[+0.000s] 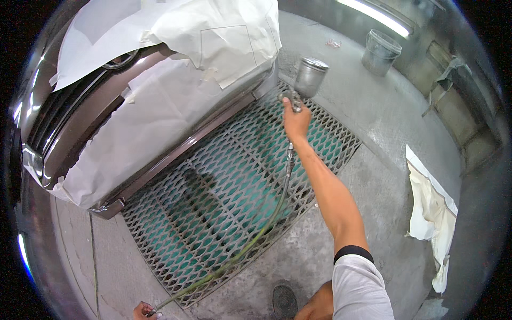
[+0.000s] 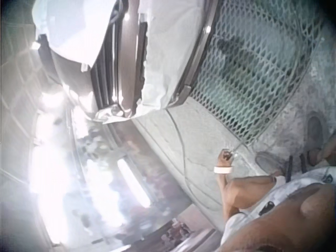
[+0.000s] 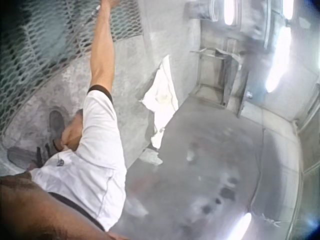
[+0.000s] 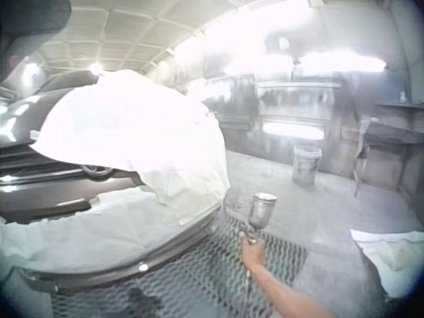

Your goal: The person prepares paint by pouring liquid from a can into a spray gun cup and adding water from a bottle. They then walk to a car in a paint booth and spray paint the front bumper area, which is partially covered with masking paper.

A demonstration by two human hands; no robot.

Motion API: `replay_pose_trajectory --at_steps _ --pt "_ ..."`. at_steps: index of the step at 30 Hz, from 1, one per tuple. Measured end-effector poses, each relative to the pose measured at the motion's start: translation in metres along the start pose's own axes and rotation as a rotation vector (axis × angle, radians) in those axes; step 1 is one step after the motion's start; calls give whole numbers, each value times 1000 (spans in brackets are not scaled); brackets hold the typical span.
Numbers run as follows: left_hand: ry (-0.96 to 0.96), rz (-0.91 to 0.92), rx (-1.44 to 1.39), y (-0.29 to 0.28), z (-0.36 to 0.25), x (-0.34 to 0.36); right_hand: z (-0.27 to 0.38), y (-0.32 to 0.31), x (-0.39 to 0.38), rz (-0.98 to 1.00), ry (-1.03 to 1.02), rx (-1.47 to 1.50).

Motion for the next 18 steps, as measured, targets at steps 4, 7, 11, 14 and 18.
replay_pose_trajectory --at_steps 4,7,11,14,18 --pt "35 3 -11 -6 10 -1 -5 -19 16 -214 -65 -91" --pt "59 -19 -11 -14 16 -7 3 -18 7 -192 -62 -129" --pt "88 -79 -13 -29 34 -26 16 -6 -37 91 9 -43" --pt "89 -161 -19 -47 56 -54 34 4 -90 134 62 80" --pt "32 -278 -67 -68 52 -85 28 3 -141 80 59 147"
Point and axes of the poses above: each hand's wrist, its own x-axis towards the middle knuckle, its own y-axis out of the palm, z = x × y, the point moved 5 cm from there along x, towards the middle knuckle, and after that the axes turned 12 degrees about -x, right-handed, at the moved point
